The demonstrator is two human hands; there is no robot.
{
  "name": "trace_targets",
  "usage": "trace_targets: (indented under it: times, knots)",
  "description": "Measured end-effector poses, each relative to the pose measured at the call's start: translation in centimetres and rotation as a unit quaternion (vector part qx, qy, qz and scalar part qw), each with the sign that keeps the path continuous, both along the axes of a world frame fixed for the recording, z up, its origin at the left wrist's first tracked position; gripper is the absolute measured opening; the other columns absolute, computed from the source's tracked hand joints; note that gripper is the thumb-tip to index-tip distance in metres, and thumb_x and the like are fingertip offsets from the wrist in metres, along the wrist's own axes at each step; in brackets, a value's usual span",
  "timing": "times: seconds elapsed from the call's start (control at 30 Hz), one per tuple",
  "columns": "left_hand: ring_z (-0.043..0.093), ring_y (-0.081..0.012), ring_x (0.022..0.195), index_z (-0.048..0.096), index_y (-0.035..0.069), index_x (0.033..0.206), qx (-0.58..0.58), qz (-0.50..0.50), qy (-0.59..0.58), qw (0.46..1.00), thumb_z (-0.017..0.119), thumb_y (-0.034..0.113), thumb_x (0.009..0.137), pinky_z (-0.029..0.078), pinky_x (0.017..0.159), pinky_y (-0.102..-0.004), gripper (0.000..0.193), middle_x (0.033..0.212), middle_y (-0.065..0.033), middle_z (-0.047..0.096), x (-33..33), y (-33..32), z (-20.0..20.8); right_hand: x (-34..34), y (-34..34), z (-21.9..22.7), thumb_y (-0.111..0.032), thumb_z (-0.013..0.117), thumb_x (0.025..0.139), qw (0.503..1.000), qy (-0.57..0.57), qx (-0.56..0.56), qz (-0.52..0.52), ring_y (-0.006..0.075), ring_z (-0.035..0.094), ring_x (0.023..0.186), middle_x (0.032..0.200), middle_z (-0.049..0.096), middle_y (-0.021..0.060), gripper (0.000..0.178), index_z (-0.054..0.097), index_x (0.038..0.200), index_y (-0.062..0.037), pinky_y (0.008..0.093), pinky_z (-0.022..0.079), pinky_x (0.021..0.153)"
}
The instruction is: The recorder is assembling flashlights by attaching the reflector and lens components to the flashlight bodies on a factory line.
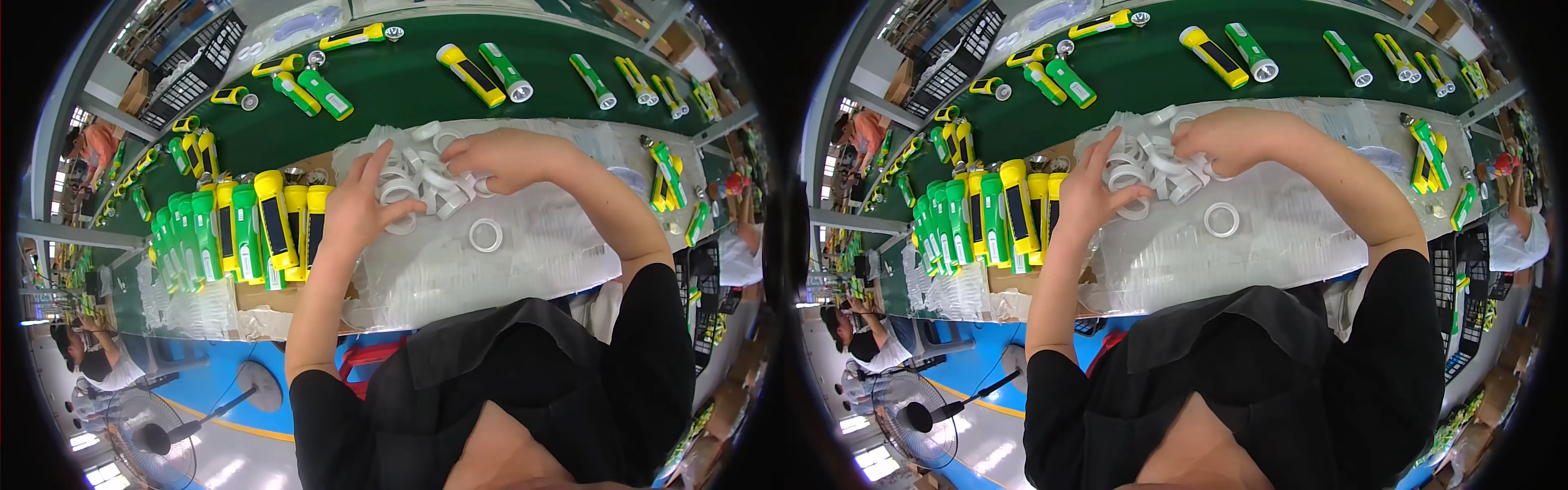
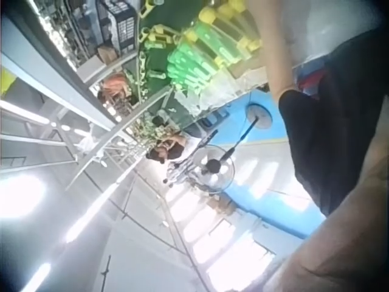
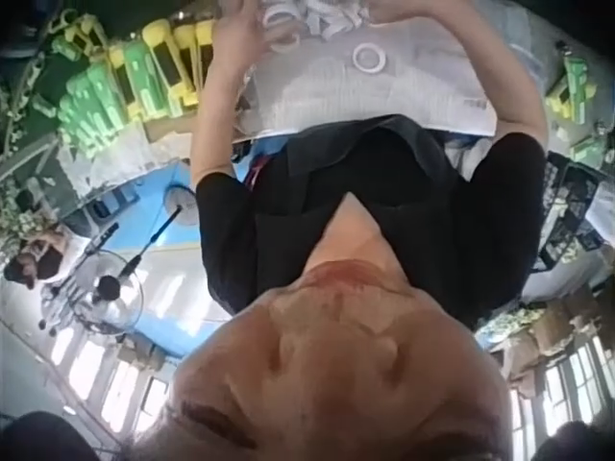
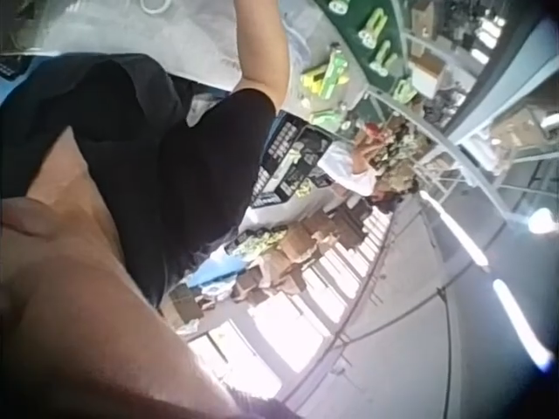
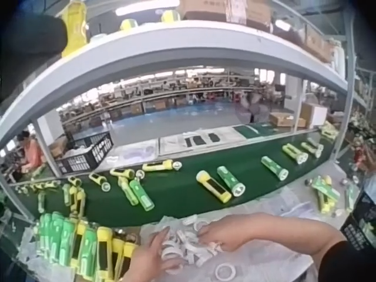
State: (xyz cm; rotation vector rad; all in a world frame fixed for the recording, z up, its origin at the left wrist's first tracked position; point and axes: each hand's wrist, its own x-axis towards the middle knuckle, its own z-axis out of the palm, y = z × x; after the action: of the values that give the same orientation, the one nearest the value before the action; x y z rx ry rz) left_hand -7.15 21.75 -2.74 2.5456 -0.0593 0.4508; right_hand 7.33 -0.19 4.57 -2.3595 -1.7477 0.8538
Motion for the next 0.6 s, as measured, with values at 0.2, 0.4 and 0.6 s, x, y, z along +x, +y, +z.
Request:
trace_targets:
  times: [0.2,0.4,0.6]
  knots:
    - [0.055,-0.0350,0.099,0.056,0.008,0.131,0.056,-0.020,-0.103,0.993,0.066,0.052,0.082,0.044,0.088,-0.0451,0.067,0.114,-0.0147,0.059,1.0,0.7,-2.3,1.9,0.7,-5.1,-0.012,0.058,0.078,0.950,-0.130,0.271,-0.080,0.0327,0.053,0.118,0.131,0.053,0.0160,0.043,0.061,0.121,-0.0096,0.0402,0.046,0.095]
    - [0.054,-0.0379,0.105,0.056,0.005,0.130,0.043,0.003,-0.094,0.995,0.062,0.045,0.089,0.043,0.092,-0.0448,0.057,0.117,-0.0168,0.058,2.2,0.0,-3.9,4.6,3.5,-12.4,-0.037,0.056,0.091,0.935,-0.100,0.322,-0.114,0.0363,0.054,0.117,0.134,0.052,0.0185,0.045,0.058,0.125,-0.0071,0.0423,0.043,0.099]
    - [0.055,-0.0372,0.105,0.060,0.005,0.125,0.039,0.035,-0.132,0.990,0.067,0.033,0.088,0.044,0.092,-0.0440,0.047,0.116,-0.0181,0.058,2.4,-0.9,-3.6,0.0,1.0,-6.7,-0.038,0.052,0.096,0.978,0.086,0.169,-0.086,0.0355,0.057,0.108,0.119,0.061,0.0178,0.042,0.059,0.119,-0.0037,0.0400,0.046,0.094]
